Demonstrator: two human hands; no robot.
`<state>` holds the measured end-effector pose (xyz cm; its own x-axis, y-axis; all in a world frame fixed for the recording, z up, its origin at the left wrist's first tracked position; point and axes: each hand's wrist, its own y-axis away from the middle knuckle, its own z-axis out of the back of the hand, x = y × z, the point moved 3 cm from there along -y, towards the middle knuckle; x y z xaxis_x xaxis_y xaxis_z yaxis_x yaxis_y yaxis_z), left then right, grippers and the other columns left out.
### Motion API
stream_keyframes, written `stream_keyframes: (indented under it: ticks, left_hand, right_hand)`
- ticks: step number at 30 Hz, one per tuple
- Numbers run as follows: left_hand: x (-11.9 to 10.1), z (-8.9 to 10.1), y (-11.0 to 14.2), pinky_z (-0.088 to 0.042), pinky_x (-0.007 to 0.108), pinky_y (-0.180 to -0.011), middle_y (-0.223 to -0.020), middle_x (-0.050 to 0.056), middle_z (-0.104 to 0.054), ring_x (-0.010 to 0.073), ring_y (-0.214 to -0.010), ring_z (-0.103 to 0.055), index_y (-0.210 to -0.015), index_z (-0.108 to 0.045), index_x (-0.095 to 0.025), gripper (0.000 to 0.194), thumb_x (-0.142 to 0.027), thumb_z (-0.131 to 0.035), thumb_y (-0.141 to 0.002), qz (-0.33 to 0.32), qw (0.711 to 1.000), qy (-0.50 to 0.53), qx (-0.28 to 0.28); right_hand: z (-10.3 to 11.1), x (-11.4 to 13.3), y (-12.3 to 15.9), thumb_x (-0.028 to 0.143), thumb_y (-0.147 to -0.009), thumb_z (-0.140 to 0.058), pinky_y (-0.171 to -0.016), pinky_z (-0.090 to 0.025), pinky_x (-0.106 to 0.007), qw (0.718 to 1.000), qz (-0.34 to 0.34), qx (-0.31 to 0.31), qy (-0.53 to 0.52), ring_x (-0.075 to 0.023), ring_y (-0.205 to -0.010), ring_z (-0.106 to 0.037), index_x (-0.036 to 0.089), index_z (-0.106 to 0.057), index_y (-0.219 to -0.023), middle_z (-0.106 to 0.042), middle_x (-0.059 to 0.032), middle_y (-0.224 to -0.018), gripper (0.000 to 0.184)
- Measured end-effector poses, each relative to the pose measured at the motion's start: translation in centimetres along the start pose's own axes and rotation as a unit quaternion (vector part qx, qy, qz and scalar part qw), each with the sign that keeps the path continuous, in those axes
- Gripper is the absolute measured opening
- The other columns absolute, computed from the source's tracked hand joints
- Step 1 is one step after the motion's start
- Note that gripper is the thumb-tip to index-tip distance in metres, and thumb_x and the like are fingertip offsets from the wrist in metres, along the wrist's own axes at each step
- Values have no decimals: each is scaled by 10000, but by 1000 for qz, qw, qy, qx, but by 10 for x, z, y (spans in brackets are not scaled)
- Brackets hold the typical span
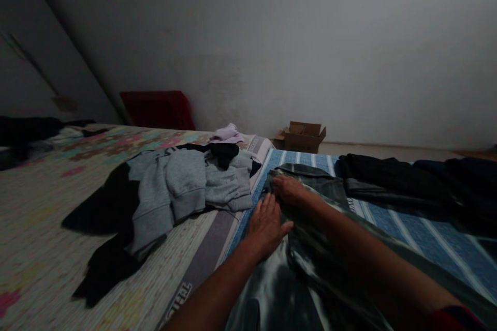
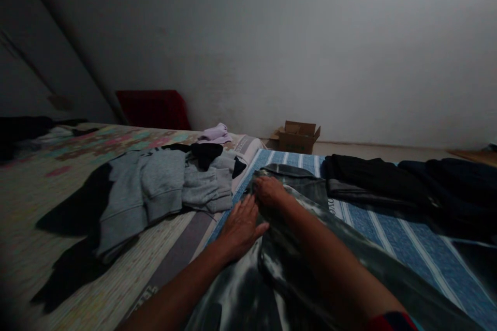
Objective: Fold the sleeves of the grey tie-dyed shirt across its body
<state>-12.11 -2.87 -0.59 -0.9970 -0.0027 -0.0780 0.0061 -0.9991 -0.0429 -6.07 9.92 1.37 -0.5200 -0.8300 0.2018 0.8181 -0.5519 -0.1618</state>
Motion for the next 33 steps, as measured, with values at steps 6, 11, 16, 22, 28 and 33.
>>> stream_keyframes:
  ticks: [6, 11, 16, 22, 28, 33]
  left_hand:
    - [-5, -11, -3, -138, 454, -1158, -1556, 153, -208, 272, -1447, -119, -1465, -288, -67, 753, -602, -222, -939, 4, 1000, -24, -1]
    - [-6, -9, -4, -105, 446, -1162, -1553, 147, -224, 271, -1449, -108, -1470, -274, -65, 753, -596, -239, -938, 13, 999, -28, 15]
    - [-8, -2, -6, -123, 440, -1154, -1544, 163, -244, 276, -1443, -135, -1464, -277, -52, 714, -532, -308, -937, 11, 1000, -20, 9]
    - [-2, 0, -16, -120, 463, -1137, -1531, 167, -279, 301, -1436, -156, -1415, -381, -73, 609, -437, -333, -930, 3, 999, -47, 13]
    - [-9, 18, -27, -185, 486, -1120, -1535, 196, -248, 317, -1429, -176, -1431, -338, -39, 674, -479, -294, -923, 4, 998, -59, 29]
    - [-68, 31, -15, -208, 425, -1126, -1544, 166, -246, 270, -1435, -177, -1403, -388, -74, 622, -466, -274, -934, -74, 994, -43, 61]
  right_hand:
    - [-19, -18, 4, 392, -963, -390, -1071, -252, -427, 999, -5, 15, 47, -272, -1319, -360, 106, -477, -1318, -440, -180, -1414, 464]
    - [-18, -25, 2, 536, -954, -335, -1087, -200, -508, 996, -70, 7, 63, -310, -1373, -275, 105, -438, -1357, -379, -185, -1465, 599]
    - [0, -3, 22, 531, -961, -323, -1098, -180, -529, 984, -142, -73, 74, -317, -1385, -258, 82, -417, -1368, -367, -213, -1465, 613]
    - [31, 30, 109, 517, -965, -338, -1104, -255, -475, 986, -138, -91, 28, -284, -1344, -348, 122, -519, -1254, -466, -164, -1398, 522]
    - [50, 43, 235, 468, -920, -500, -1115, -278, -459, 974, -206, -94, -11, -276, -1350, -360, 134, -503, -1299, -460, -151, -1416, 506]
    - [45, 33, 299, 419, -911, -530, -1118, -282, -462, 952, -284, -115, -4, -279, -1352, -363, 130, -511, -1313, -484, -149, -1401, 495]
